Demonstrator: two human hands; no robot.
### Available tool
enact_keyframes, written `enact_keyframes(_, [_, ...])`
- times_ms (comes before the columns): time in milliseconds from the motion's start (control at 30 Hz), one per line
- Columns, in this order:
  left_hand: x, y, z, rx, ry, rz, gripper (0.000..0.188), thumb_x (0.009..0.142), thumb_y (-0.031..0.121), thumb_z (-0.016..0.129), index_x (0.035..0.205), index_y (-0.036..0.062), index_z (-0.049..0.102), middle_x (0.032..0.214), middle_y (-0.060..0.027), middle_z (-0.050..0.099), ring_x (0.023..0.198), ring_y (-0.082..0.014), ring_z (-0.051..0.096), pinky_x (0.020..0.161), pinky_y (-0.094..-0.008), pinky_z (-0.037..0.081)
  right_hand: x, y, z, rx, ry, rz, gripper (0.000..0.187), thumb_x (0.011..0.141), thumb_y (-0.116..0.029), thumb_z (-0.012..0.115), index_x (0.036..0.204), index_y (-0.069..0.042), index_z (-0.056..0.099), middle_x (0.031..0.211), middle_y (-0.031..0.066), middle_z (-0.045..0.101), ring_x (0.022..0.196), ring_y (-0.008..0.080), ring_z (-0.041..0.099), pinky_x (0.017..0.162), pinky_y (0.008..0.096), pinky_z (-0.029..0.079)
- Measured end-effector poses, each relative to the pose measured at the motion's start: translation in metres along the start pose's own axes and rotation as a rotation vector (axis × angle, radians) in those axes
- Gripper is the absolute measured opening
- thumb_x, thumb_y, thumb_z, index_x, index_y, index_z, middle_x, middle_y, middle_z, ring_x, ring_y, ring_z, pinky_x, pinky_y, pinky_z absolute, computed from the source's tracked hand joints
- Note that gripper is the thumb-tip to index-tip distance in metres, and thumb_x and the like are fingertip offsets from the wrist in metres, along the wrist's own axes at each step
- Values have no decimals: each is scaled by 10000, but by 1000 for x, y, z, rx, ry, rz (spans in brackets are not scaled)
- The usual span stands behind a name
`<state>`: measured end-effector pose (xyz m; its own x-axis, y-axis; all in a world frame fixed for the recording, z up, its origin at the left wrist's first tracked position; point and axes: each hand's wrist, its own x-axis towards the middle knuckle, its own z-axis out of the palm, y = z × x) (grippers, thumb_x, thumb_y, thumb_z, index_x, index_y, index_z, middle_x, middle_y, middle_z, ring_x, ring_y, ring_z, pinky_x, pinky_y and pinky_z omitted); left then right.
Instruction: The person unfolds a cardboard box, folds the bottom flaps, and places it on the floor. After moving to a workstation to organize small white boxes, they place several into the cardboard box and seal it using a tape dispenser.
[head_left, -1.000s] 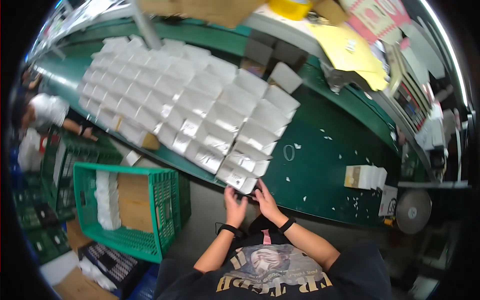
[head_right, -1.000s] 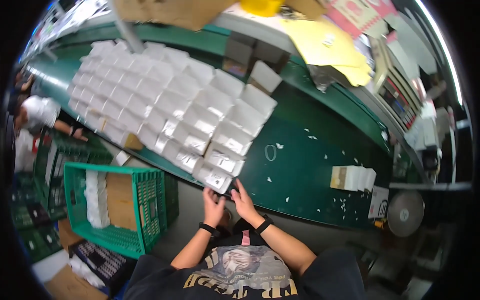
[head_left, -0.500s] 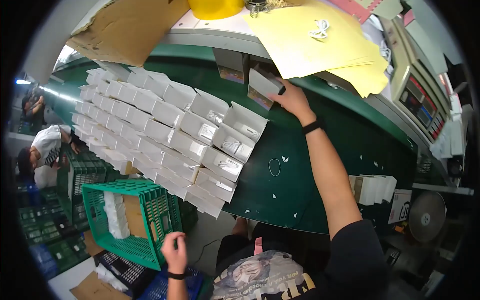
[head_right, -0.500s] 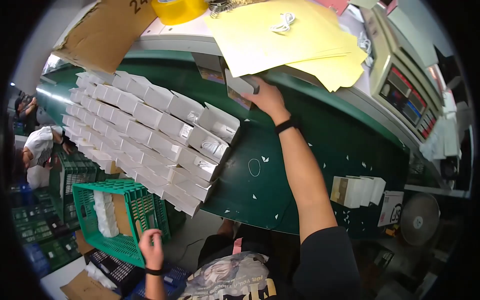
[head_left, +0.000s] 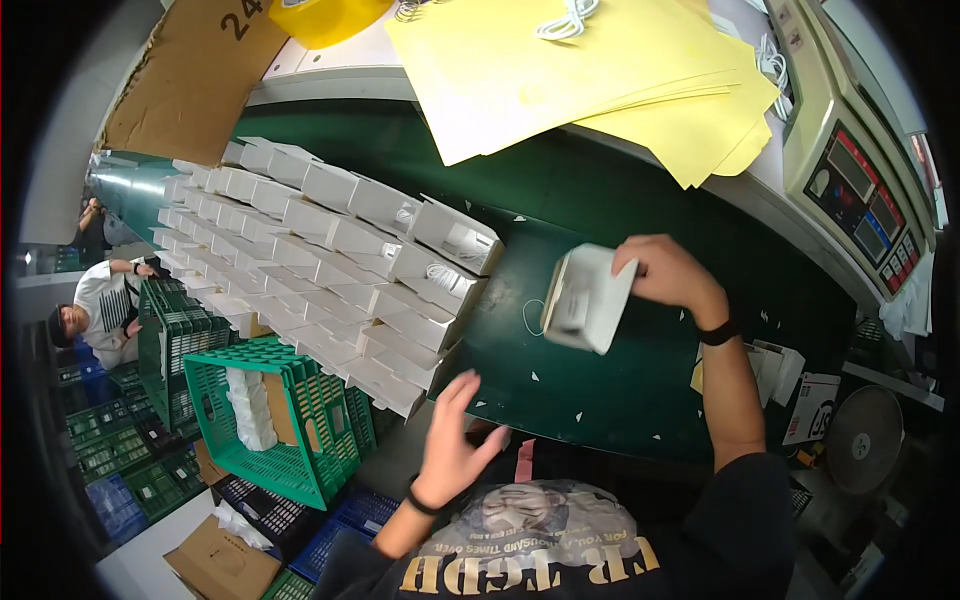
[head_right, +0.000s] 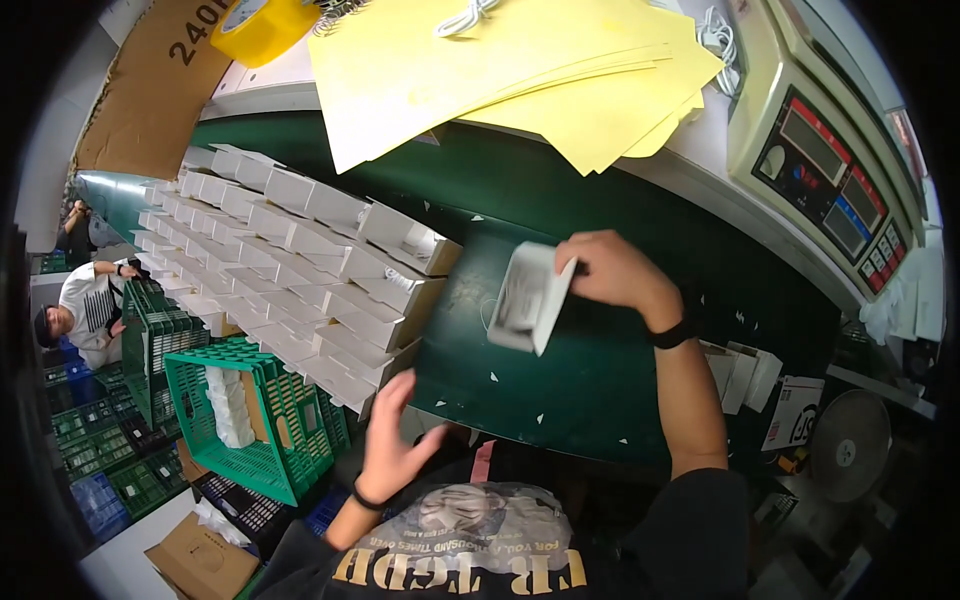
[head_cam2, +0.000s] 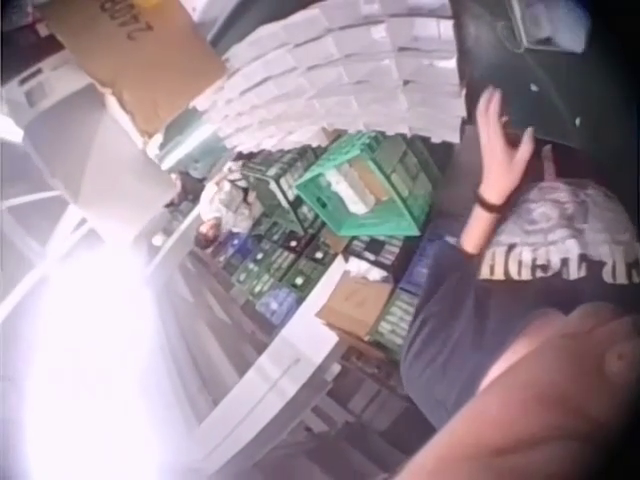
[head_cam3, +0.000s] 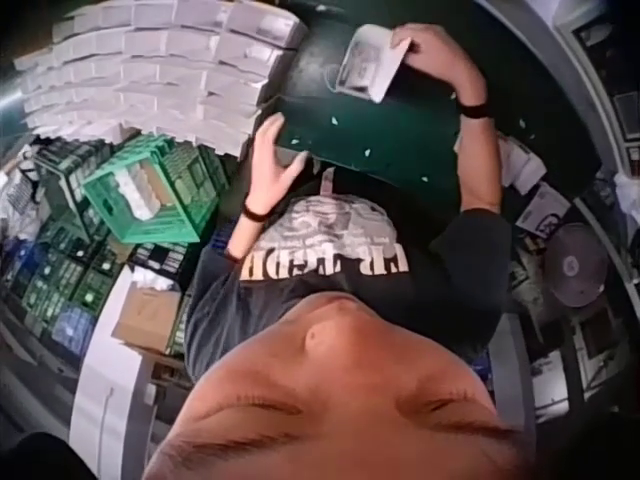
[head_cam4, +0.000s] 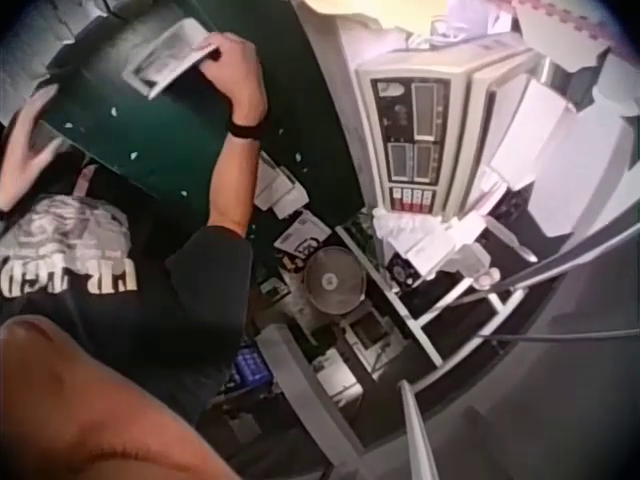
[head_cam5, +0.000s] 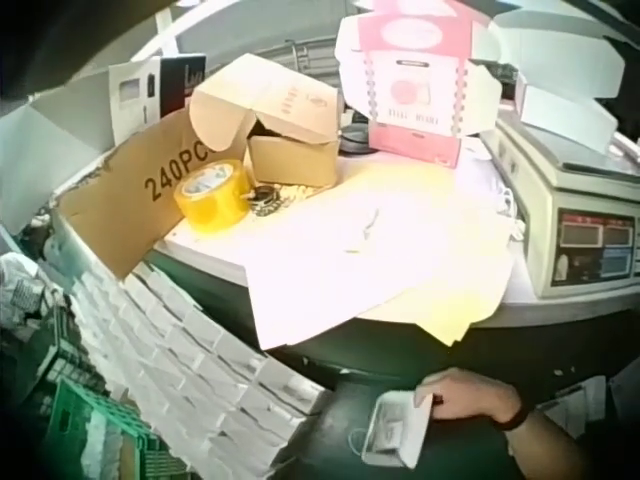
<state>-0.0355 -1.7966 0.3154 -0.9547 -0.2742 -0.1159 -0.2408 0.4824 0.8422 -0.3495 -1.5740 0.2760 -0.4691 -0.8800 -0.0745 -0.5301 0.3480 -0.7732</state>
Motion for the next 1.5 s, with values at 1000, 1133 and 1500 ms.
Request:
enact_keyframes(1000, [-121, -171, 119, -176, 363, -545, 393, 806, 97, 744, 1137, -25, 572, 1062, -113, 638, 1015, -248, 616, 890, -369, 478, 85, 16, 129, 340, 403, -14, 156, 951, -91, 600, 1086, -16, 609, 945, 42, 637, 849, 124, 612, 783, 277, 516])
enact_keyframes(1133, [-129, -147, 103, -484, 316, -692, 342, 843, 89, 717, 1132, -24, 573, 1053, -88, 649, 1014, -200, 617, 879, -330, 483, 192, 41, 48, -136, 641, 19, 419, 894, -249, 685, 1248, -48, 590, 1070, 135, 675, 949, 241, 660, 847, 361, 522])
enact_keyframes(1500, [-187, -168, 27, -488, 170, -809, 376, 932, 43, 610, 1296, -21, 538, 1126, -118, 652, 1024, -165, 624, 918, -292, 509, 217, 87, 34, -118, 499, 8, 355, 956, -271, 590, 1191, -5, 613, 1132, 159, 657, 988, 242, 643, 842, 355, 519])
